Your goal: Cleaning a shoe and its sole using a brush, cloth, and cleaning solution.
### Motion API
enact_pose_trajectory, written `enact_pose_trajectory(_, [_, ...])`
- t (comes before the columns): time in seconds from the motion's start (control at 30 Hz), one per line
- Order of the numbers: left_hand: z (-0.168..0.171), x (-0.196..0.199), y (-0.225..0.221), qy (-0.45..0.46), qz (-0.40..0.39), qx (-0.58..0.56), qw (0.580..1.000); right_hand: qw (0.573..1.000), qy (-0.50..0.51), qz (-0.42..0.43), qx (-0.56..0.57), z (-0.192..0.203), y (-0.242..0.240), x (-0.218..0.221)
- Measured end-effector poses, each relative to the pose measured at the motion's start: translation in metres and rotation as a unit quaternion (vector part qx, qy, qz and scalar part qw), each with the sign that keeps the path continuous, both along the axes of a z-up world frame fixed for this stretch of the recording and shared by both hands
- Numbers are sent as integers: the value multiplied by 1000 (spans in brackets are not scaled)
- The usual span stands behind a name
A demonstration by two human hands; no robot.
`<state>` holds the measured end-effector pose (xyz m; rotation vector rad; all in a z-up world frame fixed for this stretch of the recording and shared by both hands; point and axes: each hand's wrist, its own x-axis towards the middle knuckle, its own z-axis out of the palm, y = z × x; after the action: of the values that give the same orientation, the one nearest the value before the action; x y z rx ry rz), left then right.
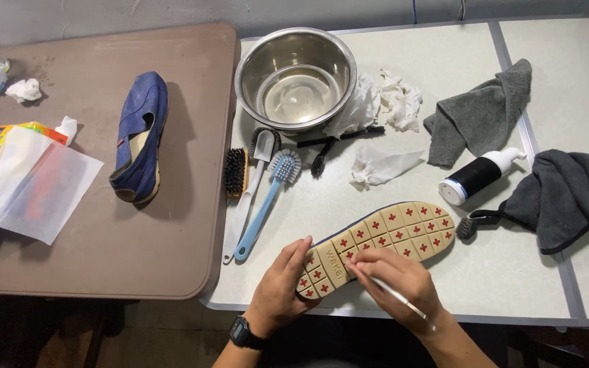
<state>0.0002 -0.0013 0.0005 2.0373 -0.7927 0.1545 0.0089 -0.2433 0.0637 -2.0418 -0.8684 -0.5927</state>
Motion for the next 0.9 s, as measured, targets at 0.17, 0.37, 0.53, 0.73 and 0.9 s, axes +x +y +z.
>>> enact_pose_trajectory(0.17, [-2,-1,0,-15,5,15,1000,999,-39,7,-24,-7,-3,-22])
enact_pose_trajectory(0.37, [-5,-1,-1,-24,1,25,999,998,-62,2,-5,-3,-4,-20])
enact_pose_trajectory(0.53, [-3,-1,0,-14,12,30,999,998,-52,18,-10,-1,-3,-22])
enact_pose_trajectory(0.73, [-6,-1,0,-19,-1,28,999,998,-53,-7,-20,5,-2,-22])
enact_pose_trajectory(0.9, [-3,-1,0,-24,13,43,999,999,-46,-8,-23,0,-5,-24])
